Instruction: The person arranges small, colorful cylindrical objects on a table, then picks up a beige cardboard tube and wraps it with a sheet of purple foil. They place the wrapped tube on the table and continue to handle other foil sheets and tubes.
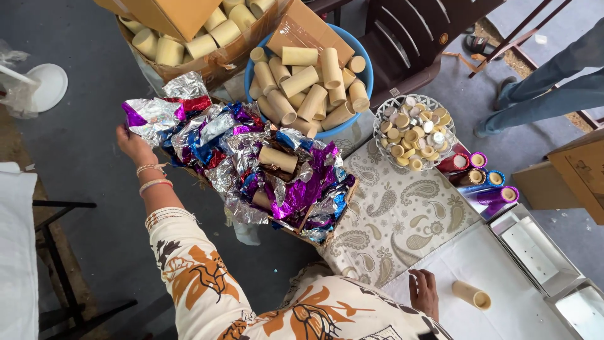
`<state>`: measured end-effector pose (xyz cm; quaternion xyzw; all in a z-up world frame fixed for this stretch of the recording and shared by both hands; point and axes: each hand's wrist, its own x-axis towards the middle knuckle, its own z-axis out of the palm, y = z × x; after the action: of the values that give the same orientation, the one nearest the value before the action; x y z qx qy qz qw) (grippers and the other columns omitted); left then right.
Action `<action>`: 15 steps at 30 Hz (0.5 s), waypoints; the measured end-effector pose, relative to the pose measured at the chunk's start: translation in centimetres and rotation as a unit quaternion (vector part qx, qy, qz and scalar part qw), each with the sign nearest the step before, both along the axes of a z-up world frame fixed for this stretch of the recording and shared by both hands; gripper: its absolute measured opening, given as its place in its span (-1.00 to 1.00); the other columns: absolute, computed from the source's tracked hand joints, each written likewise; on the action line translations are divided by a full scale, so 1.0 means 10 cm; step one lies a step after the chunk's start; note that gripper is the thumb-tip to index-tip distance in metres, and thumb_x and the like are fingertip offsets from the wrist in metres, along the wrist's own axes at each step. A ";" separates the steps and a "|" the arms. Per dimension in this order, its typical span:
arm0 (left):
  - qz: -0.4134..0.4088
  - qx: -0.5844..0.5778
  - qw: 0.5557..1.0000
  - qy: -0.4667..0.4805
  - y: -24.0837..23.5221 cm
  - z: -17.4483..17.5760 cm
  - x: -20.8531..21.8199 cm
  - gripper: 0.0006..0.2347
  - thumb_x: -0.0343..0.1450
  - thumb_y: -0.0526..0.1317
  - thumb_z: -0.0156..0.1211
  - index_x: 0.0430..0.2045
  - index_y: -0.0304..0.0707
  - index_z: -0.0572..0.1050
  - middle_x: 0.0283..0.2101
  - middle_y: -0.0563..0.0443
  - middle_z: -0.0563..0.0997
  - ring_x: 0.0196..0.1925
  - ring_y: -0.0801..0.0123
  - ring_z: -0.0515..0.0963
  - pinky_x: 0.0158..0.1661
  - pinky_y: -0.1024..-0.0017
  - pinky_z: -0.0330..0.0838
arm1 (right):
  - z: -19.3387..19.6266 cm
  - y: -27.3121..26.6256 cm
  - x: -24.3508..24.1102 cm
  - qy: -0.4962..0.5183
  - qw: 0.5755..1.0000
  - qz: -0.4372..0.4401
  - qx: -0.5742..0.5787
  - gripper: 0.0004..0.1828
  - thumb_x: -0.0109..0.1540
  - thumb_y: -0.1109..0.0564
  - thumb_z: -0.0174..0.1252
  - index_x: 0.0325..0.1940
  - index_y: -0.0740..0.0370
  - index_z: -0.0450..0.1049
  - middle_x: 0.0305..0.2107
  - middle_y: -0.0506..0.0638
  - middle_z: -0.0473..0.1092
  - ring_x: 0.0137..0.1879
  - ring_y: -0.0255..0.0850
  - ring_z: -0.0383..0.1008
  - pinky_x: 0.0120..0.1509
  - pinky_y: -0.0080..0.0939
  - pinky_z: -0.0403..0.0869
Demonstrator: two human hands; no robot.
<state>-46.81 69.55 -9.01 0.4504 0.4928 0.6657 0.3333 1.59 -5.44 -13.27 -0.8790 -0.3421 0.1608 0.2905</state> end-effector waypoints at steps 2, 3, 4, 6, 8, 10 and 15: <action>-0.072 -0.019 0.997 0.003 0.06 -0.19 -0.07 -0.90 0.53 -0.34 0.13 -0.16 -0.38 0.53 -0.18 0.11 0.61 -0.17 0.54 0.54 -0.12 0.48 0.48 | 0.04 0.03 -0.02 -0.001 1.000 0.002 0.002 -0.75 0.30 0.22 0.11 0.06 0.08 0.47 0.00 0.08 0.36 -0.15 -0.02 0.58 -0.15 -0.07 0.57; -0.145 -0.038 0.989 0.007 0.09 -0.28 -0.11 -0.88 0.54 -0.35 0.09 -0.10 -0.36 0.53 -0.16 0.13 0.60 -0.15 0.56 0.53 -0.10 0.52 0.45 | 0.07 0.05 -0.03 -0.003 1.000 0.004 0.004 -0.75 0.30 0.21 0.11 0.07 0.09 0.47 0.00 0.08 0.36 -0.15 -0.02 0.58 -0.15 -0.08 0.57; -0.144 -0.036 0.989 0.007 -0.01 -0.20 0.01 -0.88 0.54 -0.35 0.09 -0.10 -0.36 0.53 -0.16 0.13 0.60 -0.15 0.56 0.53 -0.10 0.52 0.45 | 0.06 0.07 -0.03 -0.003 1.000 0.005 0.006 -0.75 0.30 0.21 0.11 0.07 0.09 0.47 0.00 0.08 0.36 -0.15 -0.02 0.58 -0.15 -0.08 0.57; -0.253 -0.130 0.954 0.096 -0.22 -0.05 0.26 -0.81 0.47 -0.35 0.13 -0.06 -0.28 0.54 -0.22 0.14 0.58 -0.25 0.57 0.50 -0.20 0.56 0.40 | 0.07 0.10 -0.02 0.003 1.000 0.017 0.003 -0.75 0.30 0.21 0.10 0.07 0.10 0.46 0.00 0.09 0.36 -0.15 -0.02 0.58 -0.16 -0.08 0.57; -0.264 -0.177 0.923 0.217 -0.44 0.02 0.54 -0.80 0.46 -0.27 0.22 -0.05 -0.22 0.58 -0.26 0.05 0.58 -0.28 0.46 0.47 -0.20 0.43 0.38 | 0.04 0.12 -0.02 0.004 1.000 0.018 0.011 -0.75 0.30 0.21 0.10 0.07 0.11 0.46 0.00 0.09 0.36 -0.16 -0.02 0.58 -0.17 -0.08 0.56; -0.272 -0.222 0.875 0.335 -0.73 0.20 0.84 -0.78 0.46 -0.18 0.32 -0.04 -0.17 0.62 -0.29 -0.04 0.58 -0.31 0.36 0.43 -0.20 0.31 0.35 | 0.04 0.14 0.00 0.004 1.000 0.019 0.018 -0.74 0.30 0.21 0.10 0.08 0.12 0.46 0.00 0.10 0.35 -0.17 -0.02 0.58 -0.18 -0.08 0.56; -0.089 0.180 0.744 0.637 -1.25 0.37 1.30 -0.86 0.41 -0.15 0.27 -0.35 -0.21 0.65 0.07 -0.16 0.62 0.30 -0.12 0.44 0.30 -0.09 0.10 | 0.21 0.25 0.05 0.010 0.999 0.006 0.047 -0.76 0.32 0.22 0.08 0.09 0.17 0.46 0.00 0.08 0.36 -0.26 -0.11 0.55 -0.20 -0.13 0.52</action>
<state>-33.85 57.10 -5.30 0.8632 0.4190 0.2677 -0.0875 2.14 -2.98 -11.18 -0.8608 -0.3517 0.1547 0.3337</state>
